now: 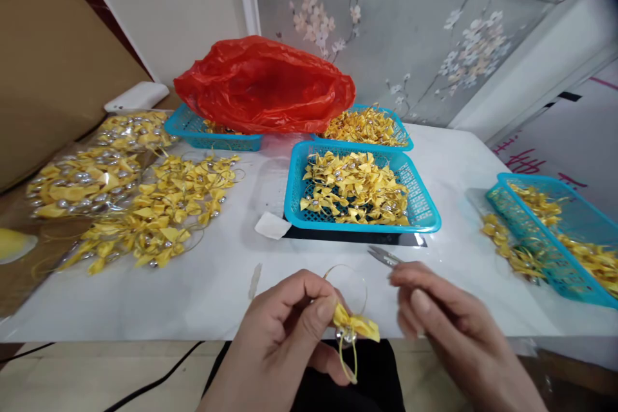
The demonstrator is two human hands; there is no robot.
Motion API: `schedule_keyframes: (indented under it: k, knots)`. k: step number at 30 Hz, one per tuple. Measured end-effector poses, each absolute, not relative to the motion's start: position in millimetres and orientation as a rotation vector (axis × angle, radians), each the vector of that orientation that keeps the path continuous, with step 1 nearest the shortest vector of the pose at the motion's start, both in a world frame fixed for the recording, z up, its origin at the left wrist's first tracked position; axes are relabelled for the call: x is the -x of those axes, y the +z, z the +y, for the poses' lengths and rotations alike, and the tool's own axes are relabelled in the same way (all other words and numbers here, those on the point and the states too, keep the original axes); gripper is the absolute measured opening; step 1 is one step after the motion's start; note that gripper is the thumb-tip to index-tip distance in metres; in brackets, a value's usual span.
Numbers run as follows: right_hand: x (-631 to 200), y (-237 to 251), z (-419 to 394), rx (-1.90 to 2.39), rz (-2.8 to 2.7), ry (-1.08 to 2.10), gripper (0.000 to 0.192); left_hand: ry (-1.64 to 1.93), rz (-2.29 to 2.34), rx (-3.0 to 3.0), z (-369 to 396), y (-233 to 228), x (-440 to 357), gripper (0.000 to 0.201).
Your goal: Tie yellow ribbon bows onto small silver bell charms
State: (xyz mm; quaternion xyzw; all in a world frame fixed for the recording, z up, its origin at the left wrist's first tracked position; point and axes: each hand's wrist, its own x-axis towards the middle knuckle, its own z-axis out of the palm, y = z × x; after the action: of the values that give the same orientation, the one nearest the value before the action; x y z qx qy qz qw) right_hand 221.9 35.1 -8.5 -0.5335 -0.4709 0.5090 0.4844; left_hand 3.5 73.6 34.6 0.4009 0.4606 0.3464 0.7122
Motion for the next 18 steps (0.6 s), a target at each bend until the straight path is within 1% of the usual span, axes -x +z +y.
schedule_keyframes:
  k: [2,4,6,8,10,12,15,18]
  knots:
    - [-203.7,1.0,38.9,1.18,-1.285,1.463,0.027,0.813,1.009,-0.879,73.1,36.0,-4.7,0.024]
    - [-190.0,6.8,44.4,1.059,-1.259,1.642,0.032,0.87,1.007,-0.895,72.2,35.9,-4.8,0.019]
    - [-180.8,9.2,48.8,1.003,-1.228,1.753,0.033,0.918,1.005,-0.942,71.0,34.5,-3.4,0.016]
    - [-175.5,9.6,50.4,0.976,-1.23,1.798,0.029,0.948,0.991,-1.023,70.3,32.4,-1.3,0.017]
    - [-173.8,9.6,50.2,0.947,-1.242,1.783,0.022,0.953,0.969,-1.119,70.1,31.1,0.7,0.019]
    - [-174.9,10.1,49.7,0.948,-1.257,1.698,0.019,0.948,0.96,-1.2,70.3,30.9,1.8,0.021]
    - [-179.5,11.0,50.1,1.016,-1.315,1.529,0.025,0.966,0.953,-1.257,69.7,32.6,1.4,0.021]
    - [-183.1,11.0,51.0,1.072,-1.381,1.43,0.031,1.033,0.884,-1.235,68.0,34.5,-0.6,0.019]
